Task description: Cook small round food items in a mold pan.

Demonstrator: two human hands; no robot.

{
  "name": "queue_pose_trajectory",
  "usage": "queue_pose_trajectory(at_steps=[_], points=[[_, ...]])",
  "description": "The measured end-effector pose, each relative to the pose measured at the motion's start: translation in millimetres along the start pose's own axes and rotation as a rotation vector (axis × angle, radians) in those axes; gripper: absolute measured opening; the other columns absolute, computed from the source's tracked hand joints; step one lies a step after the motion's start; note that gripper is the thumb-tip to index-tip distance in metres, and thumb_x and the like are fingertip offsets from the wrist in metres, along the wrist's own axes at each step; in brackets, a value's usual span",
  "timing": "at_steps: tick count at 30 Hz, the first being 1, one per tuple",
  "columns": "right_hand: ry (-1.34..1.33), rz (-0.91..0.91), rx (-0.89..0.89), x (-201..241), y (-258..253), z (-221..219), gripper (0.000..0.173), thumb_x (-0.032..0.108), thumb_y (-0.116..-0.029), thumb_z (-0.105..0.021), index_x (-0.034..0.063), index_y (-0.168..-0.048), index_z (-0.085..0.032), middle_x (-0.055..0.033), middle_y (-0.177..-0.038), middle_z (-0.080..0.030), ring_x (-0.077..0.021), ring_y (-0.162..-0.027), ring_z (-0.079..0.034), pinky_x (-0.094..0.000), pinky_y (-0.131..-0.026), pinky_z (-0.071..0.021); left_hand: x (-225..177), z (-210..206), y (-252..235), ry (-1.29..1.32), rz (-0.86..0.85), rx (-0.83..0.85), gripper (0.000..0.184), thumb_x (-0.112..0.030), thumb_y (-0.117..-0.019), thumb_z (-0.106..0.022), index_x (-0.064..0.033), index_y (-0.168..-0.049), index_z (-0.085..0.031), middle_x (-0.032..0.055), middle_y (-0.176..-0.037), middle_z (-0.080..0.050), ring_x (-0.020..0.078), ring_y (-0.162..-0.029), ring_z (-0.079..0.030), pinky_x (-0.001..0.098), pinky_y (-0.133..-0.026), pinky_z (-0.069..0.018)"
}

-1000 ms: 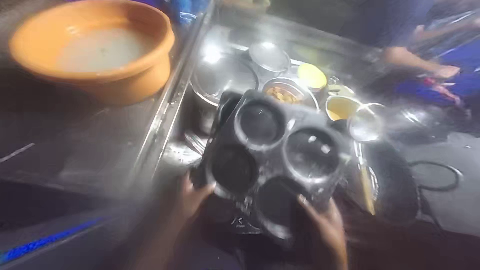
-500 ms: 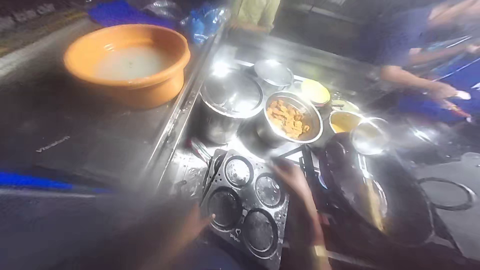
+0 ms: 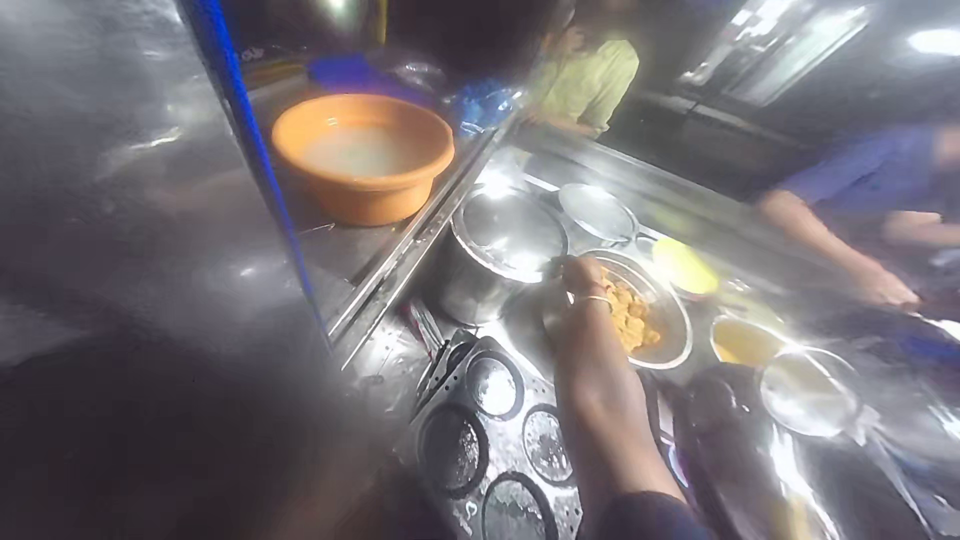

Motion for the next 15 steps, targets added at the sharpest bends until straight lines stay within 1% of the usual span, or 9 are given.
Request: queue_pose_trajectory(at_steps=[2, 4, 6, 7, 9, 10, 11, 13, 15], points=[[-0.015, 0.000, 0.041, 1.9, 2.4, 2.6, 0.043, 0.029, -0.0890, -0.076, -0.0037, -0.114, -0.065, -0.0180, -0.104, -0.065, -0.0260, -0.087, -0.061, -0.0471, -0.080, -0.0516, 12.1, 1.1, 7.6, 0.018, -0.028, -0.017, 0.060, -0.038, -0.0942, -0.070, -0.0060, -0.143, -0.054, 0.0148, -0.135, -0.064, 0.0314, -0.114, -0.066, 0.0508, -0.098, -0.0532], [0.058, 0.039, 0.104, 3.3, 2.0, 6.5, 0.041, 0.029, -0.0950, -0.070, -0.0053, -0.117, -0.066, -0.0208, -0.111, -0.067, -0.0282, -0.095, -0.063, -0.0493, -0.087, -0.0505, 20.3, -1.0, 12.7, 0.077, 0.020, -0.061, 0.064, -0.035, -0.0936, -0.070, -0.0048, -0.146, -0.050, 0.0147, -0.139, -0.061, 0.0299, -0.115, -0.066, 0.0489, -0.097, -0.0549], [0.007, 0.010, 0.140, 4.4, 7.1, 9.2, 0.037, 0.028, -0.0958, -0.068, -0.0017, -0.118, -0.064, -0.0143, -0.102, -0.063, -0.0207, -0.083, -0.057, -0.0420, -0.078, -0.0495, 21.2, -2.2, 15.6, 0.132, 0.070, -0.116, 0.067, -0.028, -0.0929, -0.072, -0.0024, -0.149, -0.045, 0.0173, -0.140, -0.059, 0.0308, -0.114, -0.066, 0.0473, -0.096, -0.0551], [-0.068, -0.011, 0.143, 4.3, 13.4, 11.3, 0.031, 0.026, -0.0953, -0.068, 0.0015, -0.113, -0.063, -0.0082, -0.090, -0.058, -0.0153, -0.071, -0.051, -0.0358, -0.067, -0.0475, 22.5, -0.9, 16.8, 0.136, 0.067, -0.127, 0.068, -0.027, -0.0930, -0.073, -0.0015, -0.149, -0.044, 0.0181, -0.140, -0.059, 0.0312, -0.115, -0.066, 0.0469, -0.097, -0.0544], [-0.182, -0.027, 0.144, -0.8, 15.9, 16.1, 0.019, 0.024, -0.0955, -0.066, 0.0068, -0.099, -0.062, 0.0000, -0.070, -0.051, -0.0090, -0.053, -0.042, -0.0281, -0.051, -0.0420, 27.9, -1.6, 17.0, 0.135, 0.014, -0.140, 0.070, -0.030, -0.0920, -0.072, -0.0008, -0.149, -0.045, 0.0179, -0.140, -0.059, 0.0308, -0.114, -0.066, 0.0470, -0.096, -0.0547], [-0.228, -0.013, 0.147, -7.1, 14.2, 14.7, 0.017, 0.024, -0.0962, -0.065, 0.0073, -0.095, -0.061, 0.0012, -0.066, -0.050, -0.0078, -0.050, -0.041, -0.0267, -0.049, -0.0410, 29.9, -2.7, 19.4, 0.147, 0.002, -0.146, 0.069, -0.030, -0.0917, -0.072, -0.0013, -0.149, -0.045, 0.0176, -0.140, -0.059, 0.0311, -0.115, -0.066, 0.0475, -0.095, -0.0554], [-0.249, 0.009, 0.145, -12.7, 13.0, 12.8, 0.019, 0.024, -0.0967, -0.065, 0.0051, -0.099, -0.063, -0.0001, -0.069, -0.051, -0.0085, -0.053, -0.043, -0.0278, -0.052, -0.0424, 32.1, -2.8, 22.3, 0.160, 0.007, -0.148, 0.069, -0.030, -0.0915, -0.073, -0.0027, -0.149, -0.046, 0.0165, -0.141, -0.059, 0.0310, -0.115, -0.066, 0.0482, -0.095, -0.0560], [-0.288, 0.037, 0.144, -13.6, 10.2, 7.5, 0.030, 0.023, -0.0981, -0.065, -0.0011, -0.115, -0.061, -0.0058, -0.082, -0.056, -0.0127, -0.066, -0.049, -0.0337, -0.064, -0.0476, 39.3, 2.3, 23.4, 0.154, 0.021, -0.177, 0.067, -0.032, -0.0906, -0.073, -0.0058, -0.148, -0.049, 0.0128, -0.140, -0.061, 0.0293, -0.115, -0.066, 0.0483, -0.094, -0.0563], [-0.275, 0.036, 0.118, -13.9, 7.5, 4.6, 0.039, 0.025, -0.0965, -0.067, -0.0022, -0.123, -0.059, -0.0099, -0.090, -0.060, -0.0158, -0.072, -0.055, -0.0370, -0.068, -0.0521, 45.2, 1.0, 26.0, 0.119, 0.032, -0.190, 0.066, -0.037, -0.0906, -0.071, -0.0071, -0.146, -0.051, 0.0118, -0.139, -0.061, 0.0287, -0.115, -0.066, 0.0485, -0.095, -0.0552]])
Point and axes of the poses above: each hand's wrist, its own y-axis away from the middle knuckle, its own z-axis out of the back of the hand, x = y × z, the point moved 2 cm from there along -y, towards the middle knuckle
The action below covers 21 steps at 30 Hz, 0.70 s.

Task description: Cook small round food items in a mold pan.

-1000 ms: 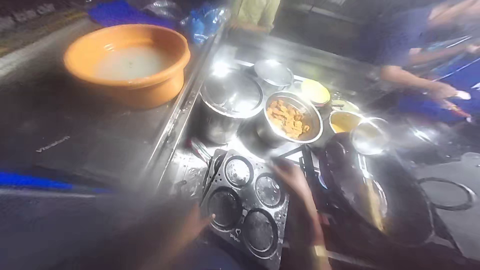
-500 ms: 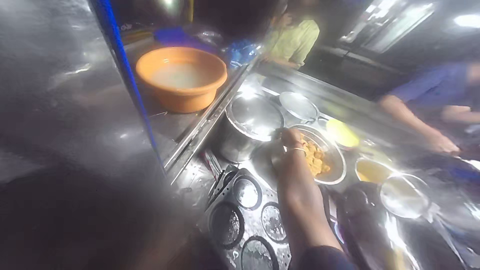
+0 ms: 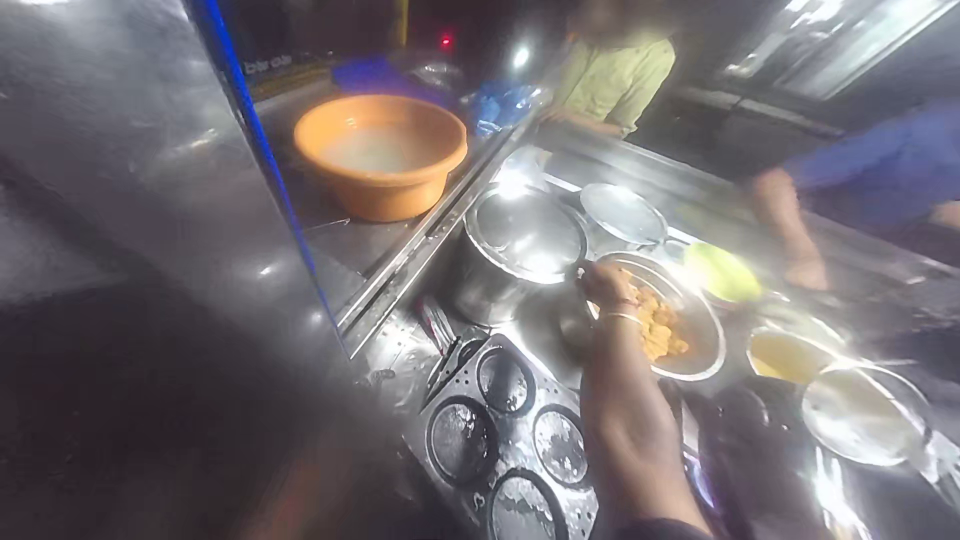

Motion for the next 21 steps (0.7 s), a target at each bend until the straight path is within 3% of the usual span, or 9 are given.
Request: queue_pose_trajectory(at_steps=[4, 7, 11, 12, 14, 17, 18, 20, 21], points=[[0.056, -0.038, -0.028, 2.9, -14.0, 1.8, 0.046, 0.025, -0.0921, -0.073, -0.0047, -0.125, -0.059, -0.0173, -0.108, -0.064, -0.0227, -0.087, -0.063, -0.0414, -0.078, -0.0552, -12.5, 3.5, -6.5, -0.021, 0.018, 0.042, 0.062, -0.030, -0.0928, -0.070, -0.0044, -0.146, -0.051, 0.0141, -0.140, -0.061, 0.0309, -0.118, -0.065, 0.0495, -0.099, -0.0527], [0.100, -0.021, 0.001, 3.3, -21.7, 2.1, 0.047, 0.019, -0.0892, -0.076, -0.0058, -0.125, -0.059, -0.0177, -0.109, -0.063, -0.0230, -0.087, -0.061, -0.0416, -0.080, -0.0547, -22.4, 4.2, -7.0, -0.026, -0.020, 0.106, 0.060, -0.031, -0.0943, -0.069, -0.0026, -0.145, -0.052, 0.0160, -0.137, -0.062, 0.0313, -0.117, -0.065, 0.0488, -0.100, -0.0523], [0.311, -0.014, -0.011, 12.9, -15.5, 14.2, 0.049, 0.036, -0.0905, -0.074, -0.0044, -0.116, -0.066, -0.0195, -0.107, -0.067, -0.0281, -0.092, -0.064, -0.0494, -0.086, -0.0524, -47.2, 9.5, -10.4, 0.002, -0.061, 0.209, 0.048, -0.028, -0.1009, -0.062, 0.0025, -0.137, -0.057, 0.0202, -0.127, -0.067, 0.0343, -0.115, -0.066, 0.0494, -0.102, -0.0501], [0.290, -0.026, 0.002, 12.0, -11.9, 14.7, 0.046, 0.038, -0.0932, -0.071, -0.0020, -0.114, -0.067, -0.0164, -0.103, -0.067, -0.0248, -0.088, -0.063, -0.0466, -0.082, -0.0525, -47.3, 7.9, -11.0, 0.004, -0.076, 0.213, 0.048, -0.030, -0.1005, -0.061, 0.0022, -0.137, -0.058, 0.0197, -0.128, -0.066, 0.0337, -0.115, -0.066, 0.0492, -0.102, -0.0504], [0.085, -0.034, 0.029, 1.5, 0.4, 8.9, 0.027, 0.033, -0.0983, -0.063, 0.0058, -0.102, -0.064, -0.0028, -0.078, -0.059, -0.0110, -0.062, -0.053, -0.0307, -0.059, -0.0476, -45.1, 10.0, -9.6, -0.011, -0.095, 0.214, 0.052, -0.032, -0.0990, -0.062, 0.0008, -0.138, -0.057, 0.0190, -0.132, -0.065, 0.0332, -0.116, -0.066, 0.0490, -0.101, -0.0515], [-0.198, 0.140, 0.048, -16.1, 31.9, 12.2, 0.026, 0.025, -0.1086, -0.044, 0.0031, -0.108, -0.058, -0.0017, -0.078, -0.056, -0.0072, -0.060, -0.051, -0.0253, -0.056, -0.0478, -49.1, 22.1, -6.6, -0.041, -0.154, 0.222, 0.055, -0.029, -0.0969, -0.068, -0.0007, -0.142, -0.054, 0.0206, -0.134, -0.063, 0.0359, -0.119, -0.064, 0.0519, -0.104, -0.0501], [-0.136, 0.245, -0.017, -19.3, 44.2, 21.9, 0.029, 0.025, -0.1103, -0.041, 0.0016, -0.113, -0.058, -0.0039, -0.084, -0.058, -0.0078, -0.067, -0.054, -0.0255, -0.062, -0.0508, -42.5, 22.0, -10.5, -0.051, -0.213, 0.225, 0.056, -0.031, -0.0963, -0.070, -0.0016, -0.141, -0.055, 0.0206, -0.131, -0.065, 0.0360, -0.117, -0.066, 0.0532, -0.104, -0.0508], [0.042, 0.407, -0.185, -2.5, 53.0, 55.9, 0.034, 0.020, -0.1081, -0.050, -0.0073, -0.126, -0.061, -0.0210, -0.111, -0.067, -0.0229, -0.095, -0.063, -0.0406, -0.088, -0.0541, -35.3, 3.1, -20.3, -0.033, -0.275, 0.214, 0.055, -0.032, -0.0958, -0.072, -0.0028, -0.140, -0.056, 0.0210, -0.128, -0.066, 0.0386, -0.117, -0.065, 0.0576, -0.104, -0.0487], [0.023, 0.466, -0.202, -7.2, 58.1, 63.7, 0.036, 0.020, -0.1066, -0.053, -0.0081, -0.127, -0.061, -0.0234, -0.116, -0.067, -0.0254, -0.101, -0.064, -0.0432, -0.092, -0.0535, -30.8, 3.9, -13.1, -0.044, -0.251, 0.215, 0.055, -0.031, -0.0958, -0.072, -0.0040, -0.140, -0.057, 0.0204, -0.130, -0.066, 0.0391, -0.118, -0.064, 0.0581, -0.106, -0.0472]])
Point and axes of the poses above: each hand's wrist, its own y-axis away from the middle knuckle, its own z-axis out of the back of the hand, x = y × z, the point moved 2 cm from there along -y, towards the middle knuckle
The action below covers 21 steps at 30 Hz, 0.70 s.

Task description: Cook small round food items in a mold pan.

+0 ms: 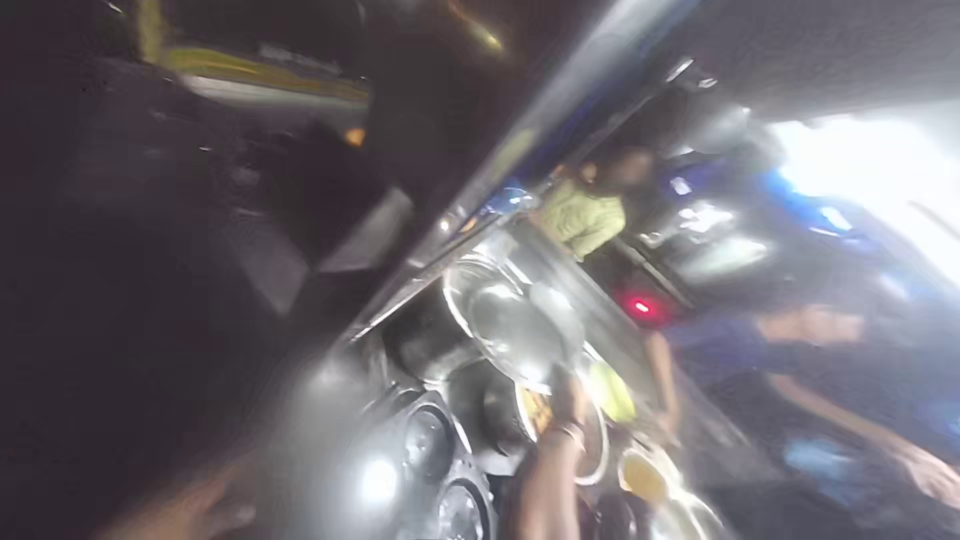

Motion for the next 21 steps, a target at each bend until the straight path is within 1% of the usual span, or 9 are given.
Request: queue_pose_trajectory(at_steps=[2, 3, 5, 7, 9, 11, 16, 18, 21], points=[[-0.197, 0.198, 0.039, -10.5, -5.2, 18.4, 0.038, 0.023, -0.1057, -0.054, -0.0056, -0.131, -0.054, -0.0189, -0.115, -0.064, -0.0184, -0.098, -0.064, -0.0349, -0.087, -0.0560, -7.4, 4.5, 12.1, 0.034, -0.015, -0.035, 0.052, -0.023, -0.0946, -0.073, -0.0002, -0.139, -0.058, 0.0232, -0.129, -0.065, 0.0404, -0.114, -0.065, 0.0570, -0.102, -0.0487], [-0.228, 0.358, 0.021, -7.9, -26.0, 21.5, 0.042, 0.020, -0.1035, -0.057, -0.0110, -0.132, -0.053, -0.0229, -0.114, -0.064, -0.0199, -0.096, -0.066, -0.0353, -0.083, -0.0579, -2.6, 3.4, 10.8, 0.043, -0.055, -0.055, 0.051, -0.025, -0.0944, -0.072, -0.0006, -0.137, -0.059, 0.0218, -0.126, -0.066, 0.0368, -0.109, -0.067, 0.0541, -0.096, -0.0530], [-0.095, 0.299, -0.087, 60.2, -31.2, 36.2, 0.046, 0.013, -0.0982, -0.062, -0.0113, -0.136, -0.053, -0.0252, -0.122, -0.066, -0.0240, -0.105, -0.068, -0.0405, -0.093, -0.0558, -0.9, 0.5, 4.2, 0.091, -0.051, 0.022, 0.052, -0.029, -0.0954, -0.070, -0.0032, -0.139, -0.057, 0.0176, -0.128, -0.067, 0.0315, -0.110, -0.069, 0.0510, -0.095, -0.0558], [-0.004, 0.406, -0.223, 129.4, -10.5, 44.0, 0.034, 0.014, -0.0990, -0.060, -0.0076, -0.126, -0.059, -0.0142, -0.108, -0.066, -0.0123, -0.094, -0.065, -0.0297, -0.085, -0.0554, -23.2, 0.0, -5.2, 0.153, -0.030, 0.200, 0.050, -0.025, -0.0983, -0.065, -0.0013, -0.141, -0.055, 0.0183, -0.131, -0.065, 0.0298, -0.115, -0.066, 0.0492, -0.100, -0.0528], [0.103, 0.721, -0.327, 175.8, 2.4, 34.9, 0.027, 0.022, -0.1013, -0.063, -0.0034, -0.110, -0.068, -0.0150, -0.105, -0.068, -0.0200, -0.097, -0.067, -0.0383, -0.088, -0.0552, -39.5, -10.0, -21.6, 0.167, -0.050, 0.297, 0.050, -0.024, -0.0980, -0.064, -0.0016, -0.141, -0.054, 0.0167, -0.130, -0.066, 0.0273, -0.113, -0.067, 0.0477, -0.099, -0.0543], [0.153, 0.985, -0.340, 228.8, 8.6, -0.8, 0.022, 0.018, -0.0995, -0.063, -0.0024, -0.099, -0.073, -0.0229, -0.106, -0.070, -0.0327, -0.101, -0.068, -0.0470, -0.090, -0.0547, -47.5, -14.2, -36.3, 0.072, -0.062, 0.274, 0.053, -0.029, -0.0969, -0.068, -0.0019, -0.140, -0.056, 0.0175, -0.127, -0.067, 0.0289, -0.111, -0.069, 0.0504, -0.099, -0.0549], [0.089, 1.456, -0.106, 287.4, 35.5, -111.4, 0.014, 0.006, -0.0920, -0.064, 0.0062, -0.094, -0.078, -0.0168, -0.104, -0.073, -0.0326, -0.102, -0.069, -0.0463, -0.086, -0.0569, -75.6, -29.4, -72.9, -0.278, -0.009, 0.155, 0.064, -0.042, -0.0950, -0.067, -0.0031, -0.144, -0.054, 0.0229, -0.133, -0.062, 0.0371, -0.123, -0.060, 0.0550, -0.107, -0.0447], [0.170, 1.518, 0.051, 294.1, 52.1, -149.3, 0.016, 0.009, -0.0907, -0.065, 0.0103, -0.096, -0.079, -0.0146, -0.109, -0.072, -0.0347, -0.105, -0.067, -0.0490, -0.086, -0.0555, -72.7, -35.8, -87.5, -0.307, -0.085, 0.080, 0.066, -0.041, -0.0899, -0.071, -0.0044, -0.143, -0.055, 0.0205, -0.133, -0.063, 0.0354, -0.124, -0.060, 0.0512, -0.108, -0.0462], [0.279, 1.483, 0.155, 283.9, 70.0, -192.0, 0.012, 0.011, -0.0878, -0.068, 0.0130, -0.093, -0.078, -0.0121, -0.110, -0.070, -0.0332, -0.104, -0.064, -0.0481, -0.083, -0.0529, -90.9, -27.3, -96.8, -0.286, -0.019, 0.198, 0.063, -0.036, -0.0886, -0.073, -0.0060, -0.142, -0.056, 0.0203, -0.138, -0.060, 0.0357, -0.129, -0.057, 0.0517, -0.110, -0.0433]])
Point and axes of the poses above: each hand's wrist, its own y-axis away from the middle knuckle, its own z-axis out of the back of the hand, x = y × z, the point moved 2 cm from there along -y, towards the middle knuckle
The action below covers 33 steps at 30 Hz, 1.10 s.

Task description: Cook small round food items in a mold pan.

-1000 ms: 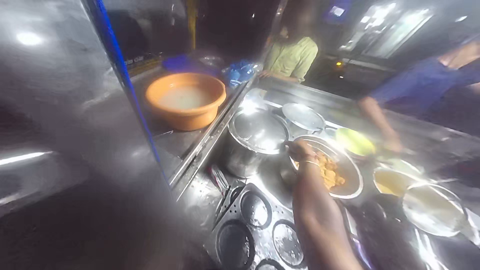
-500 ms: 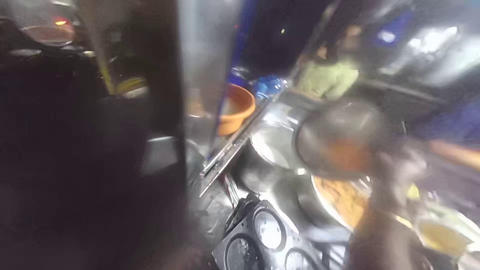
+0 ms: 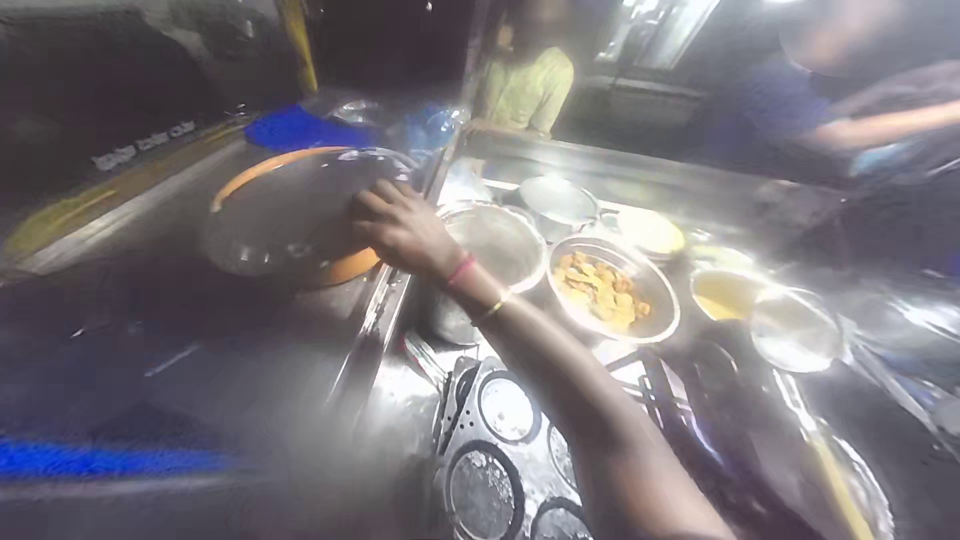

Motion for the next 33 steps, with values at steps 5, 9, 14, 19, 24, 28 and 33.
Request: queue_pose_trajectory(at_steps=[5, 9, 14, 19, 24, 28, 33], points=[[-0.078, -0.338, 0.241, -2.9, -3.8, -16.9, 0.035, 0.009, -0.0816, -0.075, 0.0145, -0.117, -0.072, -0.0136, -0.128, -0.061, -0.0361, -0.125, -0.055, -0.0607, -0.100, -0.0448, -0.2, 11.0, -5.3, -0.004, 0.049, 0.098, 0.060, -0.033, -0.0903, -0.073, -0.0080, -0.142, -0.056, 0.0205, -0.136, -0.060, 0.0348, -0.122, -0.060, 0.0514, -0.106, -0.0461], [-0.159, -0.407, 0.250, 8.3, 40.8, 30.9, 0.041, 0.010, -0.0807, -0.072, 0.0117, -0.121, -0.069, -0.0141, -0.136, -0.062, -0.0393, -0.143, -0.042, -0.0626, -0.112, -0.0354, 29.7, -9.6, -4.7, -0.049, -0.062, -0.001, 0.051, -0.023, -0.0899, -0.070, -0.0066, -0.137, -0.061, 0.0177, -0.128, -0.066, 0.0289, -0.110, -0.067, 0.0460, -0.097, -0.0535], [-0.263, -0.991, 0.079, 87.4, 247.7, 140.6, 0.033, 0.015, -0.0950, -0.060, -0.0026, -0.121, -0.067, -0.0149, -0.129, -0.068, -0.0208, -0.126, -0.063, -0.0378, -0.107, -0.0527, 37.3, -17.2, -14.3, 0.081, -0.079, -0.100, 0.061, -0.030, -0.0825, -0.078, -0.0071, -0.137, -0.061, 0.0154, -0.131, -0.063, 0.0261, -0.109, -0.066, 0.0451, -0.095, -0.0552], [-0.319, -1.387, 0.800, 149.0, 372.1, 19.9, 0.094, 0.071, -0.0977, -0.042, 0.0021, -0.161, -0.028, -0.0194, -0.166, -0.030, -0.0324, -0.153, -0.032, -0.0503, -0.126, -0.0252, 28.9, -36.0, -26.5, -0.005, 0.073, -0.129, 0.071, -0.036, -0.0866, -0.076, -0.0067, -0.146, -0.051, 0.0182, -0.130, -0.062, 0.0307, -0.111, -0.065, 0.0487, -0.099, -0.0521], [-0.700, -1.022, 0.788, 181.1, 356.8, 6.9, 0.087, 0.069, -0.1013, -0.033, 0.0052, -0.160, -0.033, -0.0136, -0.169, -0.025, -0.0277, -0.157, -0.021, -0.0488, -0.128, -0.0175, 28.1, -57.2, -27.9, -0.109, 0.033, -0.373, 0.057, -0.017, -0.0887, -0.068, -0.0040, -0.142, -0.053, 0.0213, -0.118, -0.066, 0.0370, -0.104, -0.066, 0.0573, -0.093, -0.0529], [-0.349, -1.308, 0.342, 160.8, 421.9, 86.0, 0.032, 0.026, -0.1013, -0.058, 0.0100, -0.125, -0.072, -0.0104, -0.119, -0.074, -0.0249, -0.109, -0.071, -0.0471, -0.099, -0.0560, 25.4, -64.6, -24.8, -0.126, 0.063, -0.394, 0.053, -0.020, -0.0940, -0.066, -0.0088, -0.145, -0.052, 0.0197, -0.115, -0.068, 0.0355, -0.099, -0.068, 0.0575, -0.089, -0.0540], [-0.027, -1.636, 0.531, 149.3, 461.3, 113.9, 0.025, 0.016, -0.1021, -0.054, 0.0041, -0.111, -0.074, -0.0183, -0.116, -0.070, -0.0336, -0.110, -0.069, -0.0498, -0.097, -0.0545, 16.8, -62.9, -18.6, -0.140, 0.100, -0.416, 0.051, -0.018, -0.0954, -0.065, -0.0096, -0.144, -0.054, 0.0193, -0.121, -0.067, 0.0341, -0.105, -0.067, 0.0549, -0.095, -0.0526]])
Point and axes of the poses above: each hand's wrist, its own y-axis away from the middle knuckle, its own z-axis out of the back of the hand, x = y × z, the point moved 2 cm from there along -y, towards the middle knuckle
